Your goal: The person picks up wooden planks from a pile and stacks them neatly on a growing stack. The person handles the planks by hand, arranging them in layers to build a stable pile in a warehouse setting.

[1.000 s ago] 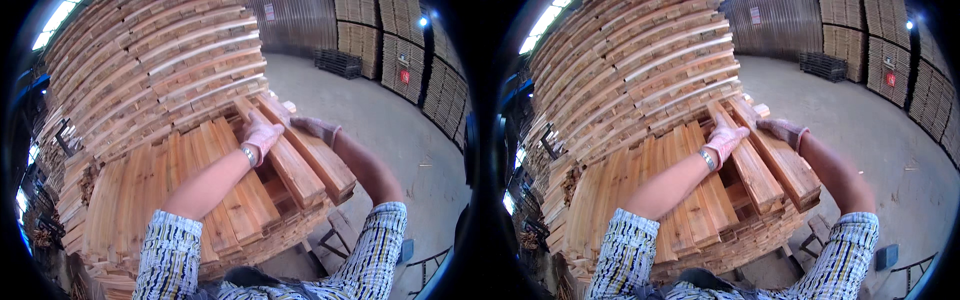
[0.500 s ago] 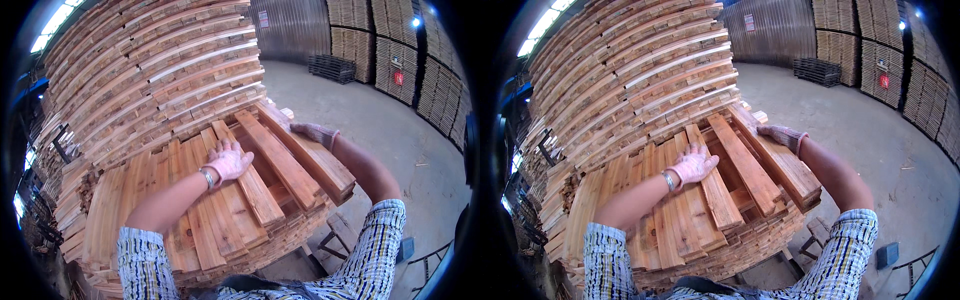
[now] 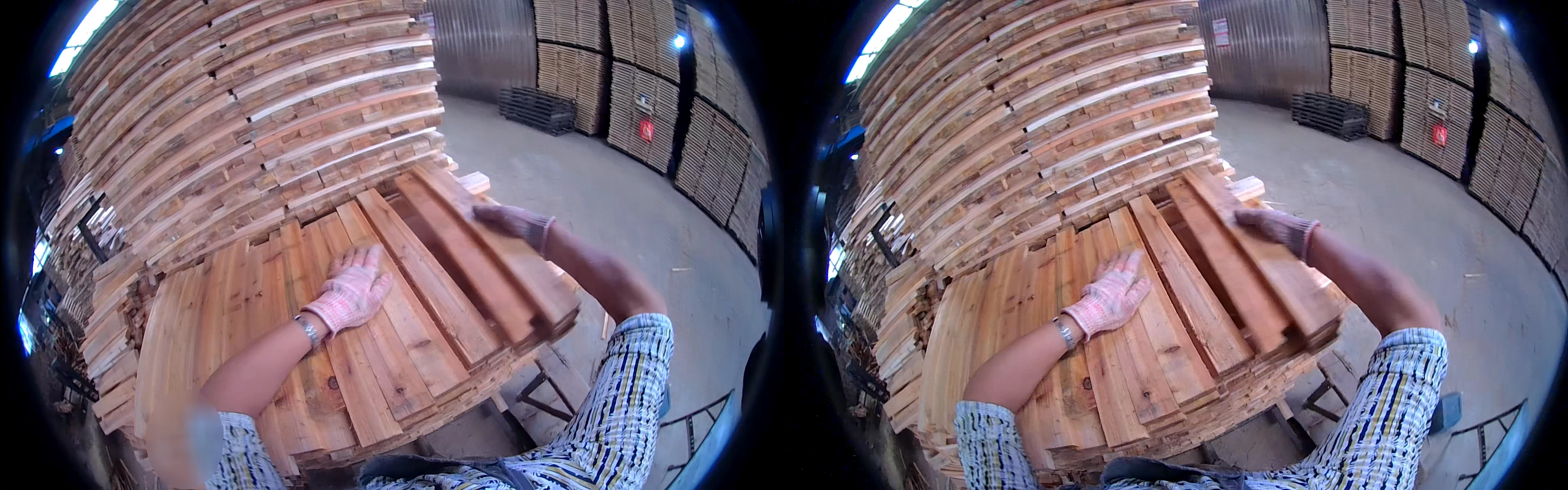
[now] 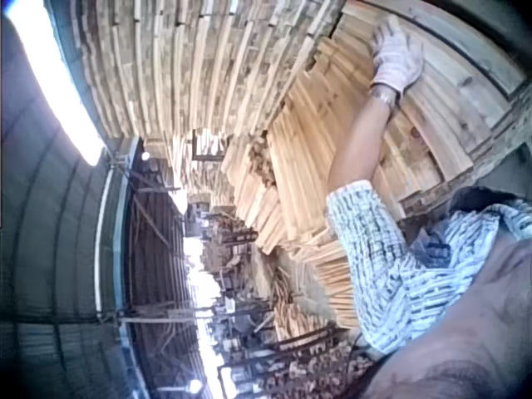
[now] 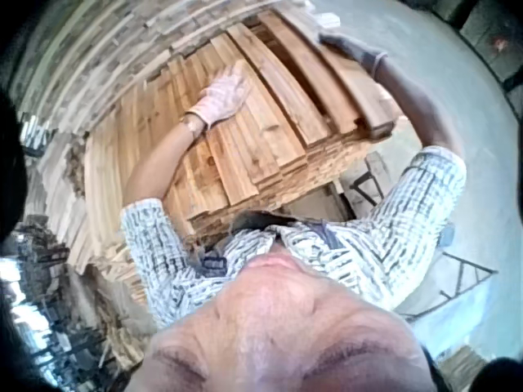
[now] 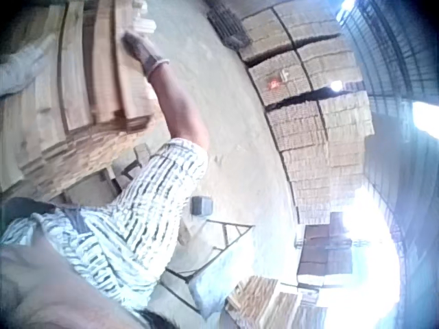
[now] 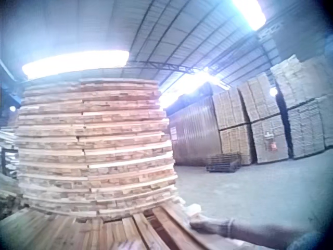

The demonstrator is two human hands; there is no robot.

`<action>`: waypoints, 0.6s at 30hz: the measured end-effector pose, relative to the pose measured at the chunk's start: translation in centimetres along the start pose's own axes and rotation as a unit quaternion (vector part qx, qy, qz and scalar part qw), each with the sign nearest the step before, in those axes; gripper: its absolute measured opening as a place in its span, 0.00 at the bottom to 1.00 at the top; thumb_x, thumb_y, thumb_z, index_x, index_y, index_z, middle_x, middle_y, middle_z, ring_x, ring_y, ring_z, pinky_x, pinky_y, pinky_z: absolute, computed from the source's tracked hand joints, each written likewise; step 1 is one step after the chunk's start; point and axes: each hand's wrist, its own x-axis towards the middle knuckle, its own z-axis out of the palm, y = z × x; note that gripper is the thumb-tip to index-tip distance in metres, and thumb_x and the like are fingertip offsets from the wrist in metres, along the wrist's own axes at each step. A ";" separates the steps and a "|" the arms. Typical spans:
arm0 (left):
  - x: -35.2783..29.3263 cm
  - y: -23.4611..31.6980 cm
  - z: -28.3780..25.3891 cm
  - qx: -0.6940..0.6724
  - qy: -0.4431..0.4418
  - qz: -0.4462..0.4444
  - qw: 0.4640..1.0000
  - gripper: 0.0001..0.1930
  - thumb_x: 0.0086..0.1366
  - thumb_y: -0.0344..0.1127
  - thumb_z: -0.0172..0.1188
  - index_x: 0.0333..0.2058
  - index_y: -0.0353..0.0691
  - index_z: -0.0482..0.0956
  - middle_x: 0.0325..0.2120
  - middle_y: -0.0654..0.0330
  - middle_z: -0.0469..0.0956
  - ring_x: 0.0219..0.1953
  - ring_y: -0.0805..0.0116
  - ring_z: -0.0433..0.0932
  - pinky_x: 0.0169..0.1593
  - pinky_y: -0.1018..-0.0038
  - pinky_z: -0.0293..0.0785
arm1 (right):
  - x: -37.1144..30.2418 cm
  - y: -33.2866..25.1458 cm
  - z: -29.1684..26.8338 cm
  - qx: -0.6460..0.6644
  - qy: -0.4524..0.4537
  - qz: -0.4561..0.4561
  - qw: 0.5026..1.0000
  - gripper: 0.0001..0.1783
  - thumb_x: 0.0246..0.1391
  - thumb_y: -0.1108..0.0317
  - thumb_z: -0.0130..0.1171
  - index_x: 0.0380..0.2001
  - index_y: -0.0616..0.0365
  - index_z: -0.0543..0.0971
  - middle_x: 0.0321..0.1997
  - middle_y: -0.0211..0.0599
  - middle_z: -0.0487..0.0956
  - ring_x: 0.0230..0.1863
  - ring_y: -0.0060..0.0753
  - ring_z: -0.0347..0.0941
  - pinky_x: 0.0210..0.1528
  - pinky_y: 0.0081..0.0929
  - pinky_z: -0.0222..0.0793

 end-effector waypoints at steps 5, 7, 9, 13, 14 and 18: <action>0.8 -0.8 0.9 -0.142 0.083 -0.046 0.985 0.37 0.71 0.43 0.46 0.71 0.40 0.39 0.58 0.33 0.66 0.59 0.37 0.68 0.62 0.56 0.64 | -1.2 -0.5 5.3 -0.247 0.129 -0.153 0.948 0.30 0.57 0.49 0.62 0.56 0.58 0.73 0.49 0.41 0.80 0.45 0.30 0.78 0.50 0.30 0.76; 1.1 0.0 -0.2 -0.120 0.081 -0.104 0.984 0.37 0.70 0.41 0.46 0.71 0.40 0.39 0.54 0.35 0.70 0.54 0.37 0.72 0.58 0.53 0.68 | -0.2 -3.5 4.0 -0.476 0.116 -0.043 0.871 0.33 0.55 0.44 0.60 0.54 0.59 0.75 0.49 0.45 0.80 0.46 0.35 0.78 0.51 0.33 0.74; 0.4 -0.6 0.8 -0.105 0.104 -0.128 0.981 0.38 0.69 0.41 0.46 0.71 0.44 0.38 0.43 0.37 0.76 0.43 0.37 0.77 0.48 0.49 0.72 | -3.8 -5.2 7.9 -0.591 0.076 -0.014 0.803 0.36 0.53 0.37 0.55 0.47 0.62 0.80 0.46 0.51 0.80 0.49 0.43 0.77 0.52 0.37 0.71; 1.7 0.0 0.6 -0.110 0.127 -0.096 0.981 0.37 0.68 0.41 0.48 0.71 0.43 0.42 0.46 0.36 0.76 0.47 0.39 0.76 0.51 0.50 0.71 | -3.0 -5.3 8.7 -0.703 0.069 0.006 0.708 0.45 0.42 0.48 0.68 0.60 0.62 0.66 0.51 0.56 0.78 0.53 0.47 0.76 0.52 0.38 0.72; 1.9 0.7 0.6 -0.095 0.120 -0.094 0.984 0.37 0.68 0.41 0.48 0.71 0.43 0.42 0.47 0.36 0.76 0.48 0.39 0.76 0.52 0.50 0.71 | -2.5 -5.3 7.7 -0.703 0.064 0.016 0.709 0.46 0.40 0.51 0.69 0.60 0.62 0.66 0.50 0.55 0.79 0.52 0.48 0.76 0.52 0.39 0.72; 1.3 0.5 1.0 -0.086 0.140 -0.076 0.983 0.36 0.68 0.42 0.50 0.70 0.43 0.46 0.51 0.38 0.74 0.51 0.41 0.75 0.54 0.51 0.70 | -2.0 -6.5 4.8 -0.743 0.114 -0.012 0.659 0.40 0.36 0.56 0.68 0.56 0.60 0.71 0.46 0.53 0.80 0.48 0.50 0.78 0.49 0.42 0.73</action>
